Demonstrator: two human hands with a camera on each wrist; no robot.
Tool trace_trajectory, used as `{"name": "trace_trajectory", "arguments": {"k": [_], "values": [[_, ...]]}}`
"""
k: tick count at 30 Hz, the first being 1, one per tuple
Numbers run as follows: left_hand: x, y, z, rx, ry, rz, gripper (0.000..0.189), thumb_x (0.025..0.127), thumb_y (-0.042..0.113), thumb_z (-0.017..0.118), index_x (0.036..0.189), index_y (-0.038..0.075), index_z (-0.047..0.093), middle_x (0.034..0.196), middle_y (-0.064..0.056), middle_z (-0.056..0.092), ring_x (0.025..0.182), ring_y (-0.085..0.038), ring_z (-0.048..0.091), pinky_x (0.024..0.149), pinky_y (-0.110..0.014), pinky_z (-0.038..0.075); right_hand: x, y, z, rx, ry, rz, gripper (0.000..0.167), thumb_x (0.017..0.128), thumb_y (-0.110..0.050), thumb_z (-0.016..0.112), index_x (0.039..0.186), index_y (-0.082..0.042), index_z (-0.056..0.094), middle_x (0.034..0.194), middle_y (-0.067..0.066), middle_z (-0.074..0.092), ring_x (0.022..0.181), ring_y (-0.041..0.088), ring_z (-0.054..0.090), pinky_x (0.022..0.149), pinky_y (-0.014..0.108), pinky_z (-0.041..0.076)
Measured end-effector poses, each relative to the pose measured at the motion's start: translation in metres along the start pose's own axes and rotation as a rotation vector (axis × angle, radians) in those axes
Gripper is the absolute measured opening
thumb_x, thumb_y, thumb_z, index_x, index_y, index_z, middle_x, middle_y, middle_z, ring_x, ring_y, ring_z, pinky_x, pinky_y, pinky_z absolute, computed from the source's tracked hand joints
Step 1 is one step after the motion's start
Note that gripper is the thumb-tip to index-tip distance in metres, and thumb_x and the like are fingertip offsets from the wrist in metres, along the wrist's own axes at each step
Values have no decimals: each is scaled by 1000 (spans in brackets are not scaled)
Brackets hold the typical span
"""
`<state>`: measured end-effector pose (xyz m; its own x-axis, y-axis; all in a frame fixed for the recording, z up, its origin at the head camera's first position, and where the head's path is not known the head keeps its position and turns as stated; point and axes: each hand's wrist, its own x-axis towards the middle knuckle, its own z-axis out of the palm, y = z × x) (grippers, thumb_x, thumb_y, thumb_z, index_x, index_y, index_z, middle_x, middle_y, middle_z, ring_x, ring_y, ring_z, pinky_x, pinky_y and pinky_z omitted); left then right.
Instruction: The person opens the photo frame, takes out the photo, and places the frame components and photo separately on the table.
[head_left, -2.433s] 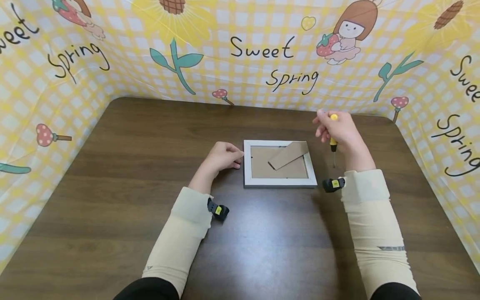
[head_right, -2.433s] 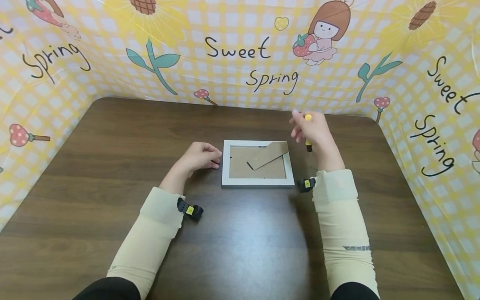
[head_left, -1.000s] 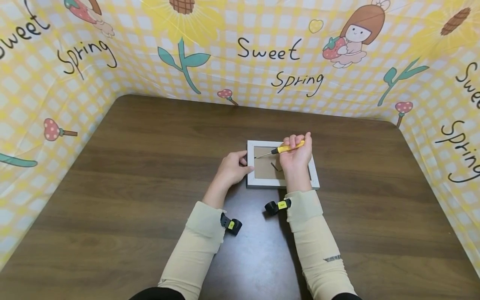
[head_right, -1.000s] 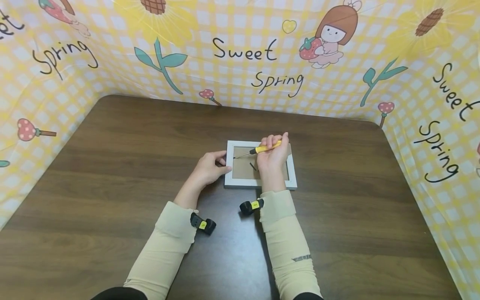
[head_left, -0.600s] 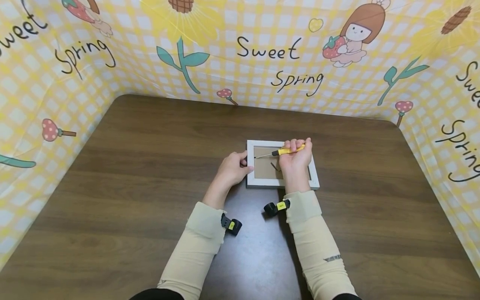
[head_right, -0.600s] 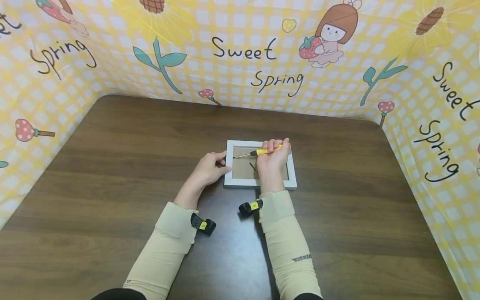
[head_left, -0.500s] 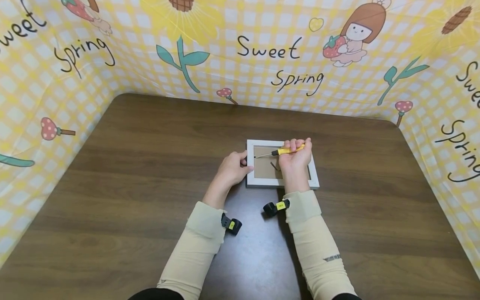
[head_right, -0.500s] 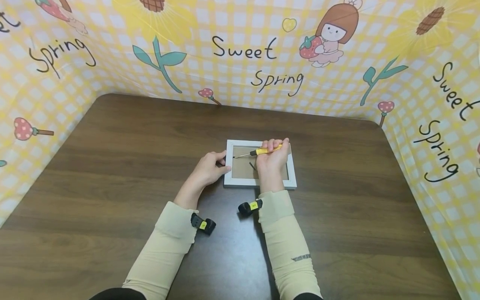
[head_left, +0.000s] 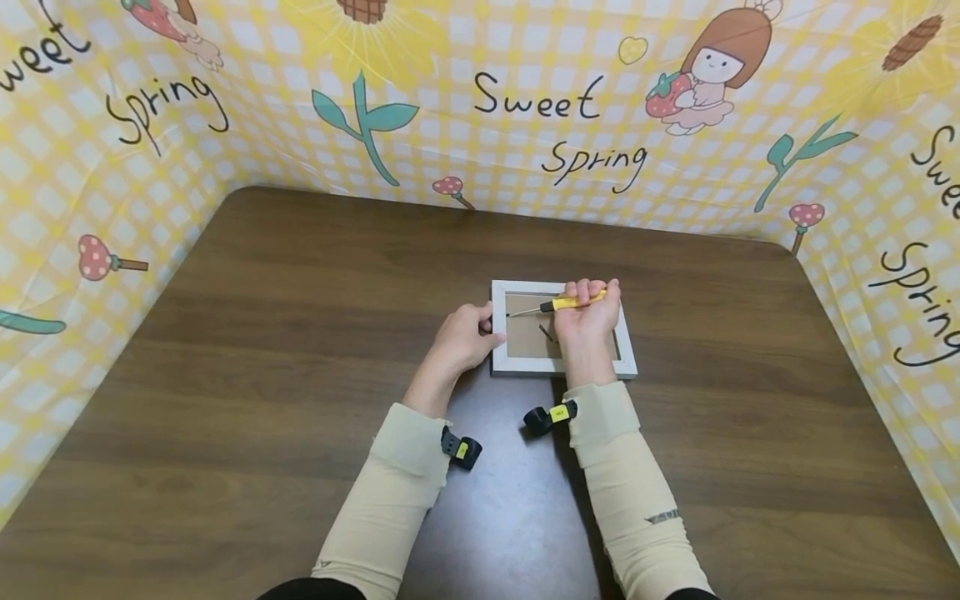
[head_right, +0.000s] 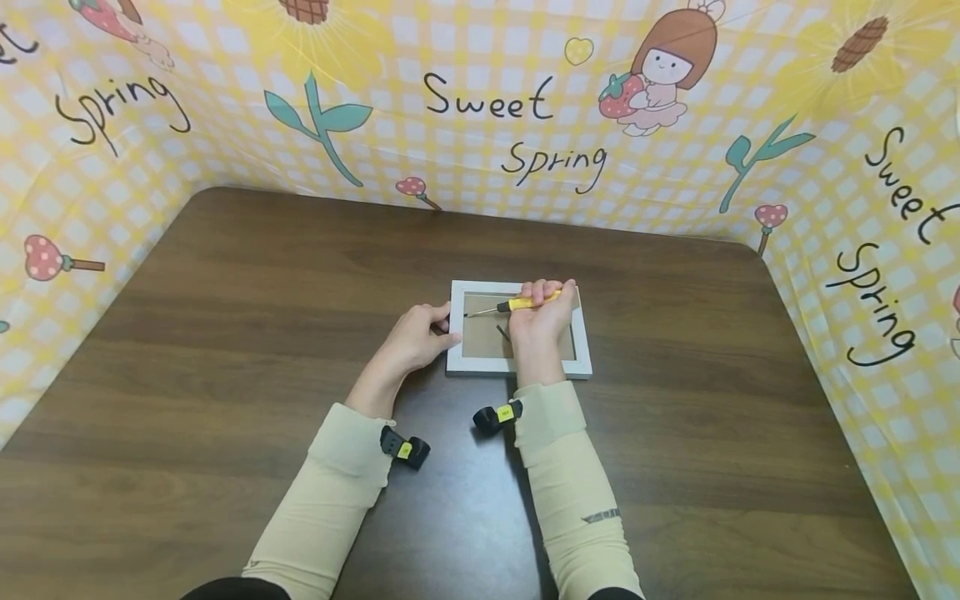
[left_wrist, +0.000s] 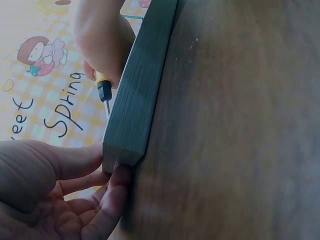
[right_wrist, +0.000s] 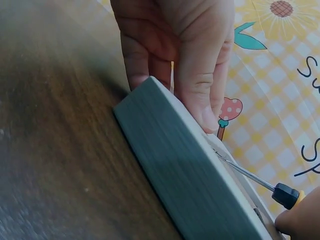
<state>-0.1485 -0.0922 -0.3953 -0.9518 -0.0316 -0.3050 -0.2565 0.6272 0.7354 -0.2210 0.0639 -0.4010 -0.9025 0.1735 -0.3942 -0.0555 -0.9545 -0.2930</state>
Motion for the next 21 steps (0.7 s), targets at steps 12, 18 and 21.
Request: {"name": "trace_trajectory", "arguments": {"k": [12,18,21], "values": [[-2,-4,-2,10,3,21,60,95,18,68,149,9,42,118,-13,61,104,-25,54,94,-36,45,-5,8,-3,-32,-58,-21,61,110,-37,28,55,-11,36,44,-1,32,44,11,29,50,22,30],[-1,-5,-2,19,13,29,58,94,19,69,147,11,46,115,-11,62,103,-24,55,94,-36,45,-16,14,10,-124,-181,-75,61,110,-34,30,53,-12,35,45,-3,30,45,8,27,51,19,27],[0,-4,-3,11,10,30,56,94,18,70,145,11,49,114,-11,62,103,-24,55,93,-36,45,-24,19,21,-187,-246,-119,60,110,-28,32,52,-12,36,46,-5,31,45,7,26,51,19,27]]}}
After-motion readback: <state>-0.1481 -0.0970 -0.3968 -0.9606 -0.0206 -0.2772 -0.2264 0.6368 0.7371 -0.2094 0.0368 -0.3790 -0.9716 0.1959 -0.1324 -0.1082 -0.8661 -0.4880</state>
